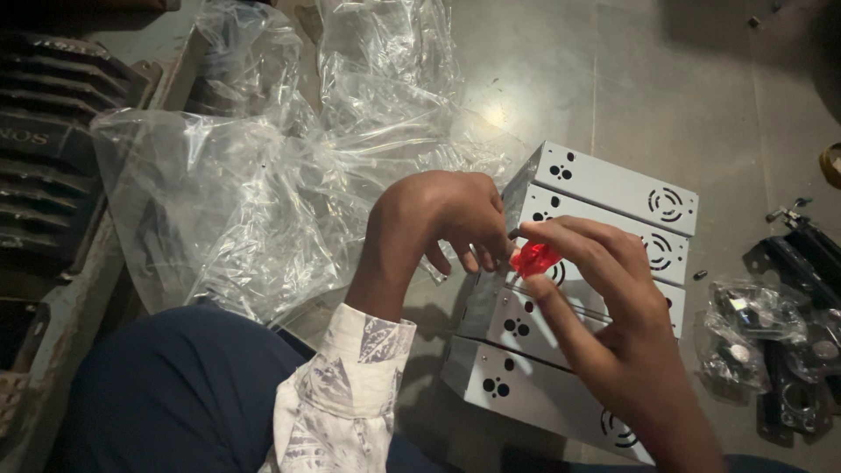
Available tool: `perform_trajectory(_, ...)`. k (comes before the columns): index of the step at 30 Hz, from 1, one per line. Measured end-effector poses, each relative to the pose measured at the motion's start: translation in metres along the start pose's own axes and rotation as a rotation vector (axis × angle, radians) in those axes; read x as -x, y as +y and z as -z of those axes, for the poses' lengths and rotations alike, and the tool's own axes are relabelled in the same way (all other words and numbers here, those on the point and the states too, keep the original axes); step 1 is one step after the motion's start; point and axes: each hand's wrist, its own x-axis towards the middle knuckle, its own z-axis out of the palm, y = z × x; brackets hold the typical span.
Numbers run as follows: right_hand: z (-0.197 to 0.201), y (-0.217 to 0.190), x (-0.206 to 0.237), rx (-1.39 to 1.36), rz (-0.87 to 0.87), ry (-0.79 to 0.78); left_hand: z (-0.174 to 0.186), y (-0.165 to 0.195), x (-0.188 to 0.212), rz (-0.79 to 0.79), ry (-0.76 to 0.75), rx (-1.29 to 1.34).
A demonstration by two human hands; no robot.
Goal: The person uses a red-handled screwdriver to fasten screws into several stacked white metal electronic enclosures. After securing the units, the person separates them and handles a black metal component.
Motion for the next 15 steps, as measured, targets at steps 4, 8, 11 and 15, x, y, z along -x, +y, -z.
perform_trajectory(4,0.0017,-0.0043,-0.0033,-0.035,-0.130,0.026,-0.0009,0.0020,0.0018,0.005,-0.008,0.003)
perform_trajectory(8,0.0078,-0.0071,-0.0066,-0.077,-0.080,-0.037,-0.0018,0.0022,0.0031,-0.004,0.002,0.007)
perform_trajectory(11,0.0069,-0.0085,-0.0068,-0.036,-0.174,0.028,-0.0025,0.0026,0.0015,0.005,0.012,-0.008)
perform_trajectory(15,0.0092,-0.0056,-0.0048,-0.197,-0.107,-0.100,-0.0029,0.0023,-0.0018,-0.010,-0.025,0.012)
